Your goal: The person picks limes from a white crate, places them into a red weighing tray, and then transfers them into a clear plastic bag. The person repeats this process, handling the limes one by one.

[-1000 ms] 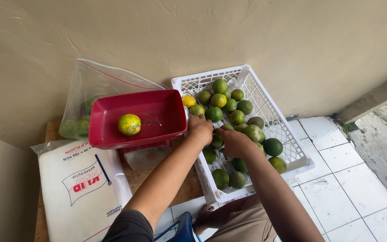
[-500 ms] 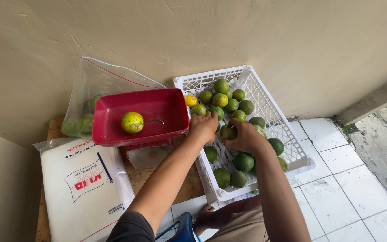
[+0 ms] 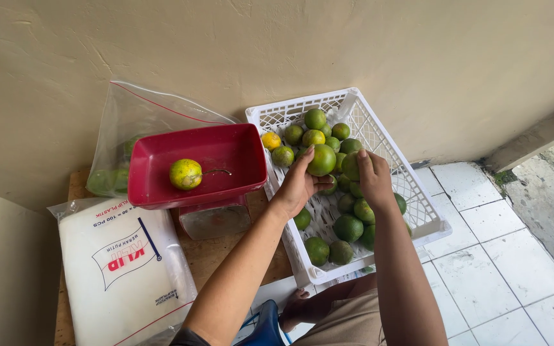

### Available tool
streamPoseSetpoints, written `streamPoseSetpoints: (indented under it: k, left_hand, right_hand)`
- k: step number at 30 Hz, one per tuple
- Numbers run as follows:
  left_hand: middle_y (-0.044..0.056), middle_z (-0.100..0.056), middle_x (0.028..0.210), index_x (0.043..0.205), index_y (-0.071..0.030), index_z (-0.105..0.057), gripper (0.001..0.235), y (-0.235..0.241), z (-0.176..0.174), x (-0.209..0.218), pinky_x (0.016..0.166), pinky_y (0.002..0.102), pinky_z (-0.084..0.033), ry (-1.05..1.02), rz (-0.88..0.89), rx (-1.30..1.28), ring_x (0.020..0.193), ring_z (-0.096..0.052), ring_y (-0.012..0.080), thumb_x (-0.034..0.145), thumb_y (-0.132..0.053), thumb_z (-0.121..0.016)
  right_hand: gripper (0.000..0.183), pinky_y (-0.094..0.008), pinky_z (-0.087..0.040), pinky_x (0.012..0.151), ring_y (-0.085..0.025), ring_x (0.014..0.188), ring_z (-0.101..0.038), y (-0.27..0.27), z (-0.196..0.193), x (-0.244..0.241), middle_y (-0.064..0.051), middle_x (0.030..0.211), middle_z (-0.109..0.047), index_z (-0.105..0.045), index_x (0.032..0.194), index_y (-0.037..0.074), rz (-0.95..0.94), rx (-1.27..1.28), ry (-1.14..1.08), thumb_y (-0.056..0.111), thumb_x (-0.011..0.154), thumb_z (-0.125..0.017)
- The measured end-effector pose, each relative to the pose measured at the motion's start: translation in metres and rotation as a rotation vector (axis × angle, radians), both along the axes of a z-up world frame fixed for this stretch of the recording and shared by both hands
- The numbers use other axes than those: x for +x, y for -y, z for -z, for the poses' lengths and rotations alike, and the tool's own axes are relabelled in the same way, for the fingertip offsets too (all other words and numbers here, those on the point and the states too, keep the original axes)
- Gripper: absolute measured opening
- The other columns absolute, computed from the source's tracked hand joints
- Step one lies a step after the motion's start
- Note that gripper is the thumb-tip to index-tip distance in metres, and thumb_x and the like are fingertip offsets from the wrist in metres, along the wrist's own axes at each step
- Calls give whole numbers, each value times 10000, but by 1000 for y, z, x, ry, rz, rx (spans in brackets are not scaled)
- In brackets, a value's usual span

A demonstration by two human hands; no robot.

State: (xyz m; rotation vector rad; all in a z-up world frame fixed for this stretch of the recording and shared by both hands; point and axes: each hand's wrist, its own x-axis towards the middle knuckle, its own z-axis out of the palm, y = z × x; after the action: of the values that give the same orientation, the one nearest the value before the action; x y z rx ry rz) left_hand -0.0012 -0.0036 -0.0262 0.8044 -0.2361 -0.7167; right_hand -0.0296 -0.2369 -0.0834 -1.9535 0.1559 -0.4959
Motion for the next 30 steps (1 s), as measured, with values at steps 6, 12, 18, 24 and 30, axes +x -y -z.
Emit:
streamPoseSetpoints:
  k: [6, 12, 18, 24, 30]
  left_hand:
    - [179, -537, 1078, 1497, -41, -333, 686, -1, 19, 8, 837, 413, -607, -131, 17, -66, 807, -698, 257, 1019, -443, -618]
    - [132, -569, 1008, 1318, -107, -558, 498, -2, 7, 4, 710, 312, -589, -24, -39, 82, 774, -701, 244, 945, -363, -766]
    - [137, -573, 989, 1290, -76, -584, 467, -7, -5, -4, 671, 296, -576, 83, -115, 90, 756, -698, 242, 940, -310, -786]
    - [123, -581, 1014, 1287, -135, -541, 475, -5, -5, -3, 660, 278, -548, -18, -95, 58, 794, -714, 237, 966, -428, -733]
    - [139, -612, 1047, 1246, -177, -549, 426, -8, -1, 0, 679, 284, -524, -136, -59, -56, 889, -738, 291, 994, -499, -669]
  right_hand:
    - [520, -386, -541, 436, -265, 509, -604, -19, -7, -6, -159, 560, -531, -671, 777, -5, -100, 235, -85, 411, 1055, -531]
    - [834, -567, -329, 1164, -489, 1402, -418, -67, -67, -29, -361, 1418, -496, -591, 1400, -39, 16, 171, -325, 684, 986, -562]
    - [880, -571, -302, 1194, -465, 1463, -359, -79, -105, -38, -307, 1525, -413, -542, 1477, 40, 23, 134, -372, 730, 934, -600]
    - [502, -273, -389, 387, -170, 342, -503, -58, -76, -27, -157, 528, -540, -649, 1000, 16, -258, 286, 67, 419, 1135, -381]
    - [494, -341, -541, 443, -292, 694, -622, -67, -88, -35, -238, 921, -576, -573, 1289, -15, -210, 327, -30, 303, 940, -714]
